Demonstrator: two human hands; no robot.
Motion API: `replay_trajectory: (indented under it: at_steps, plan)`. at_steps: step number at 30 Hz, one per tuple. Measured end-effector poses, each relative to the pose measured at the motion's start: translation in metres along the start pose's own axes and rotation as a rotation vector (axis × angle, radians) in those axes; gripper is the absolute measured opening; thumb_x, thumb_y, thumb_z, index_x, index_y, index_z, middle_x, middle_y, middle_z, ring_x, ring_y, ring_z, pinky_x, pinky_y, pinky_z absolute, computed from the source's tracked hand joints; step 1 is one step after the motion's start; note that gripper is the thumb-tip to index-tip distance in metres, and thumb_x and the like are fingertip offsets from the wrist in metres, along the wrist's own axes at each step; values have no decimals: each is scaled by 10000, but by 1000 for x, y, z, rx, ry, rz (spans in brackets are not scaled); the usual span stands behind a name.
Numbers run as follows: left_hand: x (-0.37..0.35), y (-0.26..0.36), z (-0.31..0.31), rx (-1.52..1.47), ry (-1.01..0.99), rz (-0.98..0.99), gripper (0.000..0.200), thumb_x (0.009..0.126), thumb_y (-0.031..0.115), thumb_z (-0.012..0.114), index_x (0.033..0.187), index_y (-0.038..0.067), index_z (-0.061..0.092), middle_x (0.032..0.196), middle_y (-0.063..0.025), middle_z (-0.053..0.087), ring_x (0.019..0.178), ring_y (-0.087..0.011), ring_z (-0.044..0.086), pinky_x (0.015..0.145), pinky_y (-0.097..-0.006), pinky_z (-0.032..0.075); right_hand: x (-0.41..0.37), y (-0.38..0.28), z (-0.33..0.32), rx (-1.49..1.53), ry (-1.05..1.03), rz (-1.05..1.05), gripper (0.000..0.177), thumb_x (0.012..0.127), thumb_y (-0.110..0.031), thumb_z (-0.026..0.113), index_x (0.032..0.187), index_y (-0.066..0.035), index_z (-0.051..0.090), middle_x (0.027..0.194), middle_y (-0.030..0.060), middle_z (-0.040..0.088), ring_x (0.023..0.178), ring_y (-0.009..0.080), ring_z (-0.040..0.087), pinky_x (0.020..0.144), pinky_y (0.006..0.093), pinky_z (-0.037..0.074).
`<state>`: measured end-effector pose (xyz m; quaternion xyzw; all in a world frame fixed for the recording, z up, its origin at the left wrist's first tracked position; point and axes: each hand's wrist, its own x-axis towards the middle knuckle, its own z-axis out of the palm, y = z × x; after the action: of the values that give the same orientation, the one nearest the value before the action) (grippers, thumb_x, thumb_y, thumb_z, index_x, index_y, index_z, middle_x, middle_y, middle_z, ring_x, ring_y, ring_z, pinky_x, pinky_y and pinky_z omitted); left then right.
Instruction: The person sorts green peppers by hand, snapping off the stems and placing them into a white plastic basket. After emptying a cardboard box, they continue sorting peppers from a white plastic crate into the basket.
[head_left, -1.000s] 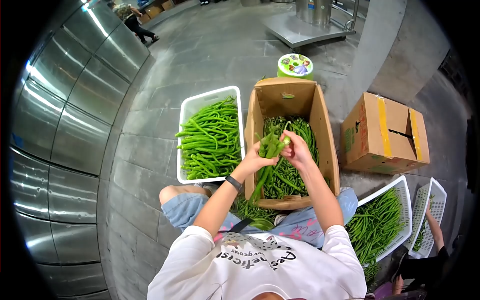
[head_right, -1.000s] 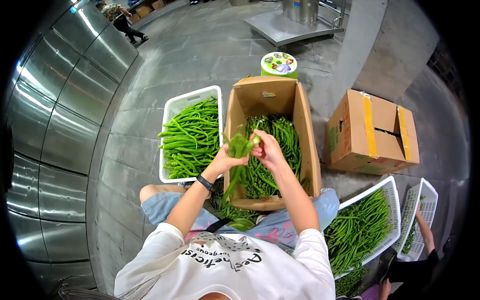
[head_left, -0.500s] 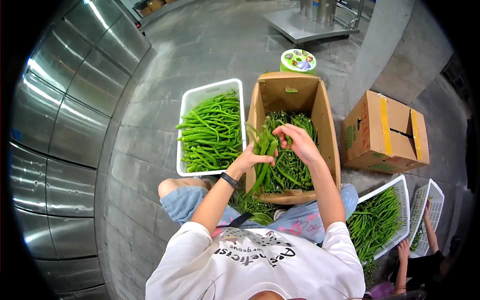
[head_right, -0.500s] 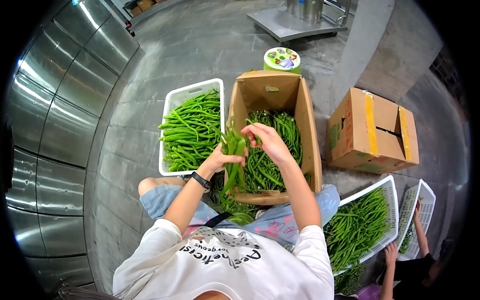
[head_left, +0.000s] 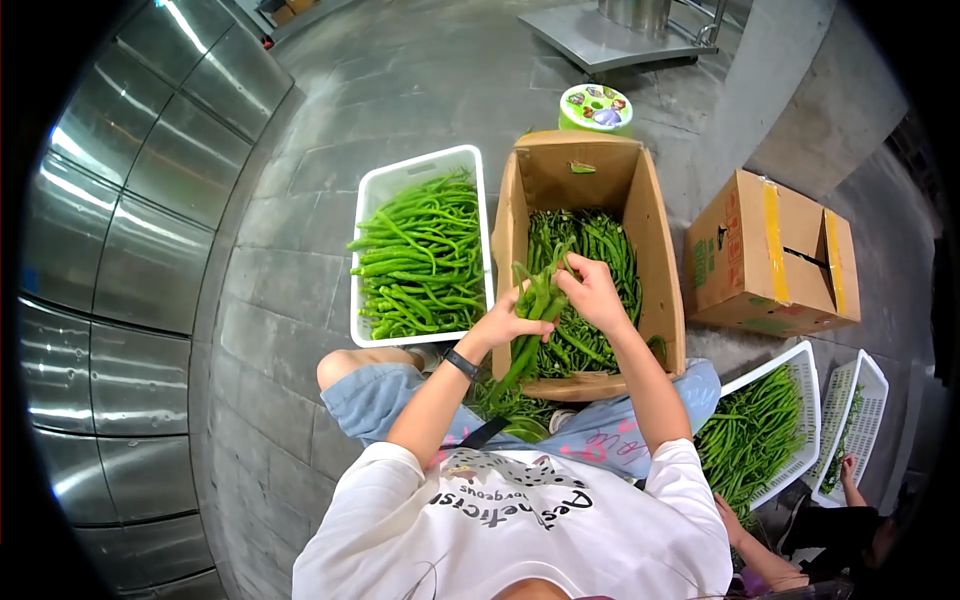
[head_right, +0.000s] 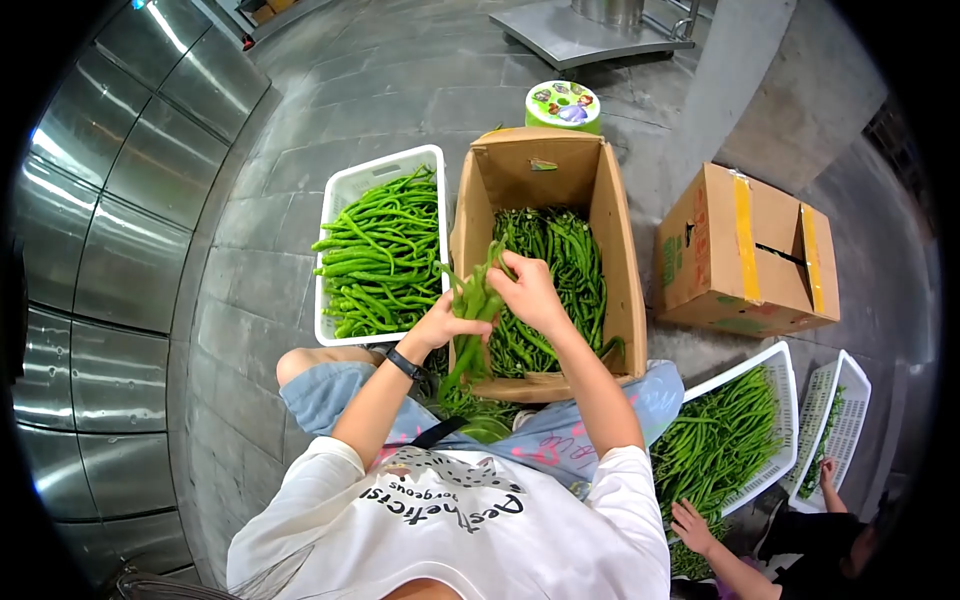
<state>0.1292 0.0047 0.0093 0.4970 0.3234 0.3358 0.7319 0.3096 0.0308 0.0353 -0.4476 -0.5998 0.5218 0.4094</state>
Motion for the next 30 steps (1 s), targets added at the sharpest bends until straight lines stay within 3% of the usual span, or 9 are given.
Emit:
replay_trajectory:
  at_steps: [2, 8, 10, 12, 15, 19, 22, 24, 30]
  plan:
    - [0, -1, -3, -22, -8, 12, 535, 748, -31, 677, 1229, 46, 459, 883, -80, 616, 696, -162, 607, 647, -294, 509, 0, 7, 8, 440, -16, 130, 162, 898, -101, 476, 759, -29, 517, 701, -18, 537, 560, 67, 416, 510, 233, 352]
    - [-6, -9, -20, -97, 62, 36, 483, 734, -29, 683, 1167, 33, 478, 895, -80, 606, 707, -176, 620, 644, -296, 511, 6, 20, 14, 745, -7, 154, 149, 919, -125, 452, 817, -59, 539, 686, -1, 508, 595, 78, 443, 537, 230, 362]
    - [-9, -9, -24, -78, 137, 39, 447, 738, -27, 680, 1133, 34, 479, 883, -71, 591, 705, -174, 614, 647, -294, 505, 8, 35, -1, 607, -56, 139, 133, 914, -118, 467, 820, -48, 530, 683, -5, 515, 574, 73, 439, 518, 234, 360]
    - [-9, -9, -25, -58, 191, 43, 439, 739, -19, 683, 1124, 35, 479, 869, -68, 585, 705, -172, 610, 650, -294, 503, 9, 44, -12, -46, 36, 29, 153, 882, -119, 524, 781, -9, 560, 670, -7, 556, 596, 66, 481, 545, 216, 385]
    - [-8, -13, -30, -111, 227, 40, 422, 741, -15, 688, 1106, 35, 482, 853, -60, 578, 699, -165, 603, 649, -292, 498, 8, 52, -20, 32, 186, 18, 162, 865, -132, 542, 777, -7, 592, 666, 19, 571, 614, 78, 506, 586, 221, 409]
    - [-4, -9, -28, -93, 319, 36, 495, 738, -19, 696, 1168, 28, 456, 862, -69, 598, 681, -154, 602, 639, -298, 504, -2, 32, -26, -567, 147, -188, 338, 796, -221, 682, 1086, -72, 590, 1194, 111, 504, 1121, 275, 507, 950, 364, 400]
    - [2, -14, -22, 28, 404, 55, 548, 714, 0, 719, 1191, 29, 451, 924, -62, 603, 769, -146, 603, 700, -290, 503, -2, 4, -6, -150, 81, -63, 379, 750, -232, 733, 1077, -79, 617, 1066, 81, 559, 1003, 235, 539, 875, 336, 437]
    - [8, -19, -15, 196, 462, 132, 542, 709, -6, 718, 1181, 40, 456, 982, -55, 592, 840, -138, 599, 731, -279, 497, -1, -10, 7, -393, 205, -381, 314, 723, -190, 747, 979, -47, 635, 920, 72, 580, 878, 190, 547, 745, 299, 464]
    - [5, -11, 4, 353, 478, 70, 560, 696, 29, 738, 1185, 47, 465, 1051, -43, 593, 946, -122, 571, 829, -276, 467, 6, -10, 12, -139, 231, -195, 133, 824, -136, 658, 795, -12, 620, 710, 18, 564, 626, 104, 489, 615, 229, 402]
